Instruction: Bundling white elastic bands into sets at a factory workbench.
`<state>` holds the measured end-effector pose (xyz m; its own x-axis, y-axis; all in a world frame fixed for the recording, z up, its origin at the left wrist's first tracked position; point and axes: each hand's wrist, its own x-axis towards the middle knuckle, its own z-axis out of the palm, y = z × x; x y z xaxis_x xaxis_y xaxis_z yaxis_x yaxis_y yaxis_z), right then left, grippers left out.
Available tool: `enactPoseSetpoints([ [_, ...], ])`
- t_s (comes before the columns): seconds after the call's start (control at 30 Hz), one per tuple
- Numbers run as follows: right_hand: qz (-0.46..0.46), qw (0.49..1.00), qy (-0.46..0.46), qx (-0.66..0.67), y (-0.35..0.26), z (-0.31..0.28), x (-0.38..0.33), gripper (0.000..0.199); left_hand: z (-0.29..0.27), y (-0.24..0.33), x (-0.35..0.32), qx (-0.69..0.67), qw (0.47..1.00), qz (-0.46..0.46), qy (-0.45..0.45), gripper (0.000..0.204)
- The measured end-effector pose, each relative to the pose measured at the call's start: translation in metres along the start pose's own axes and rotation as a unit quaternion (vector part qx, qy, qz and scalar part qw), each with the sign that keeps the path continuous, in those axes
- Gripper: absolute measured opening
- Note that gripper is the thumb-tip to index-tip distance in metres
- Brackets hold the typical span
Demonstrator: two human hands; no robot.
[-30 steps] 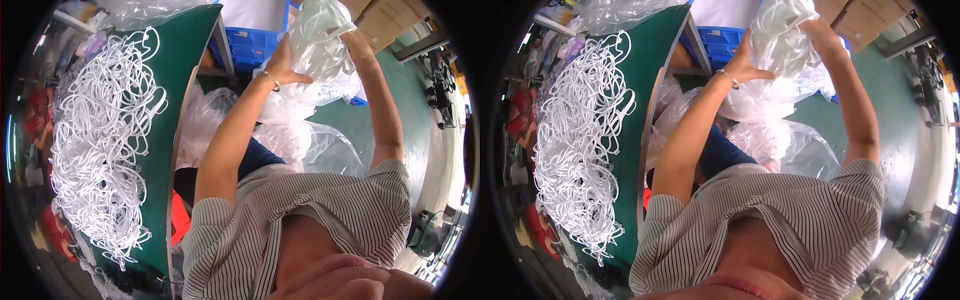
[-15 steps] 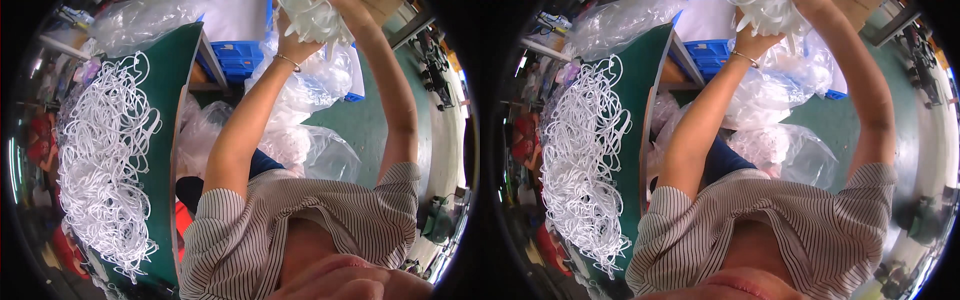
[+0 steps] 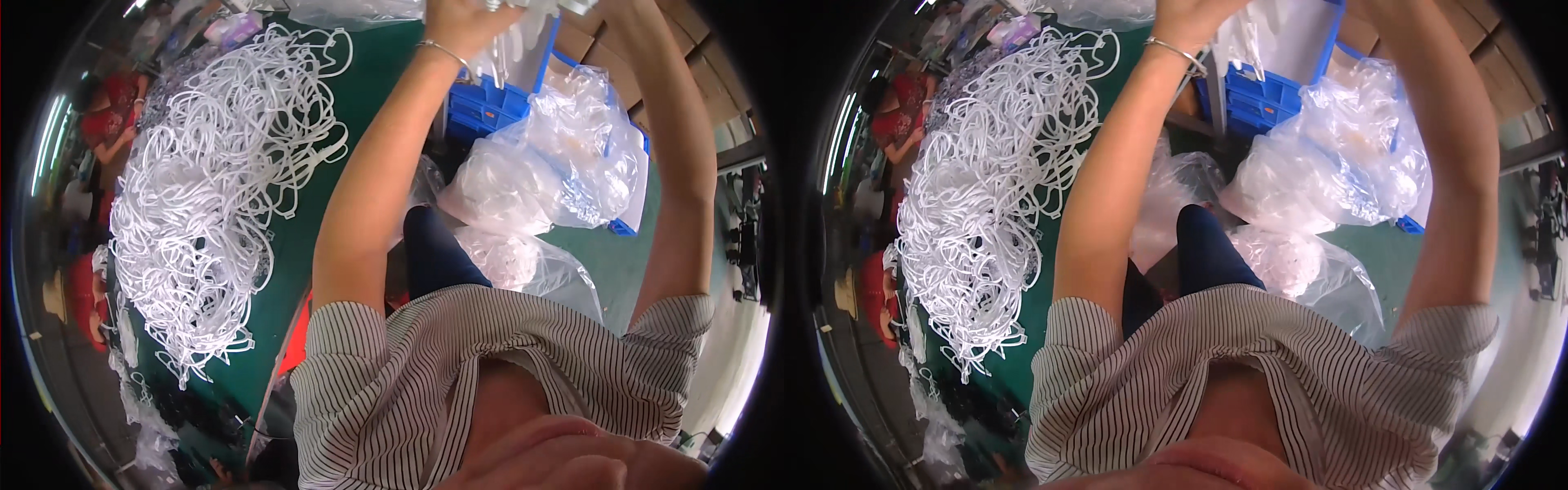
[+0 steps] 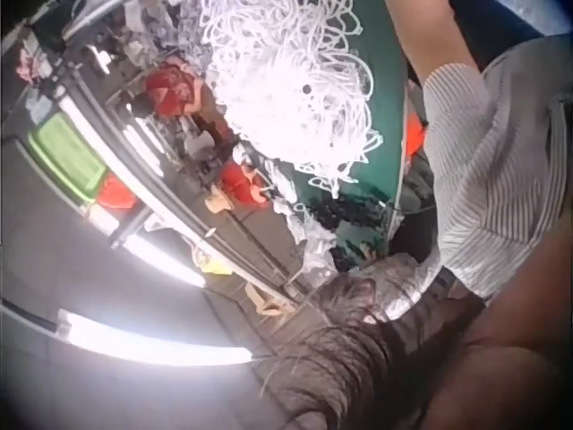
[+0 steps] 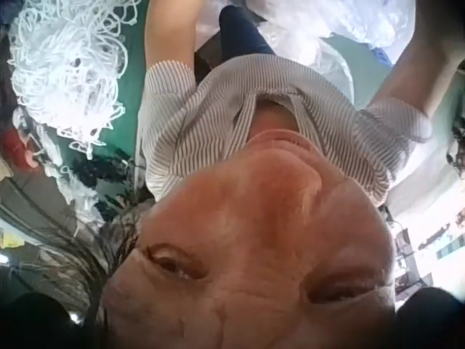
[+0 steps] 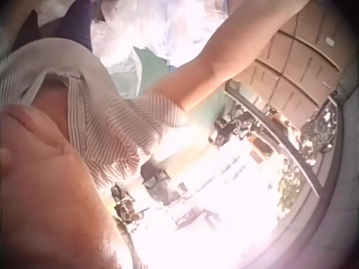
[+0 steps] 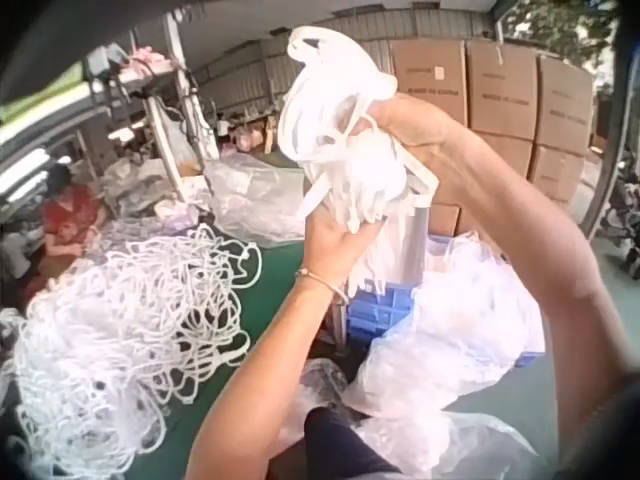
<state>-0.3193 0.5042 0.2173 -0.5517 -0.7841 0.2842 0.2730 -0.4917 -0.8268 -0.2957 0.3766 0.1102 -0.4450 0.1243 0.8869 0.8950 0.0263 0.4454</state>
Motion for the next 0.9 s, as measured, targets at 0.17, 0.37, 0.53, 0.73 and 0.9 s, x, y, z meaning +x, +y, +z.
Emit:
enactPoseSetpoints([
  [0.17, -0.046, 0.982, 0.057, -0.172, 0.03, -0.02, 0.081, 0.033, -0.057, -0.026, -0.011, -0.107, 0.982, -0.127, 0.092, 0.049],
  [0.37, 0.009, 0.987, 0.058, -0.151, 0.11, -0.081, 0.156, 0.041, -0.139, -0.11, -0.065, 0.26, 0.953, -0.153, 0.01, 0.079],
  [0.53, 0.008, 0.822, 0.174, -0.542, 0.187, -0.183, 0.168, 0.06, -0.165, -0.108, -0.122, 0.549, 0.674, -0.443, -0.218, 0.073],
  [0.73, -0.005, 0.742, 0.206, -0.638, 0.23, -0.22, 0.206, 0.064, -0.21, -0.119, -0.152, 0.626, 0.656, -0.348, -0.238, 0.042],
  [0.9, 0.003, 0.719, 0.231, -0.655, 0.233, -0.239, 0.228, 0.074, -0.228, -0.126, -0.155, 0.631, 0.657, -0.336, -0.238, 0.048],
])
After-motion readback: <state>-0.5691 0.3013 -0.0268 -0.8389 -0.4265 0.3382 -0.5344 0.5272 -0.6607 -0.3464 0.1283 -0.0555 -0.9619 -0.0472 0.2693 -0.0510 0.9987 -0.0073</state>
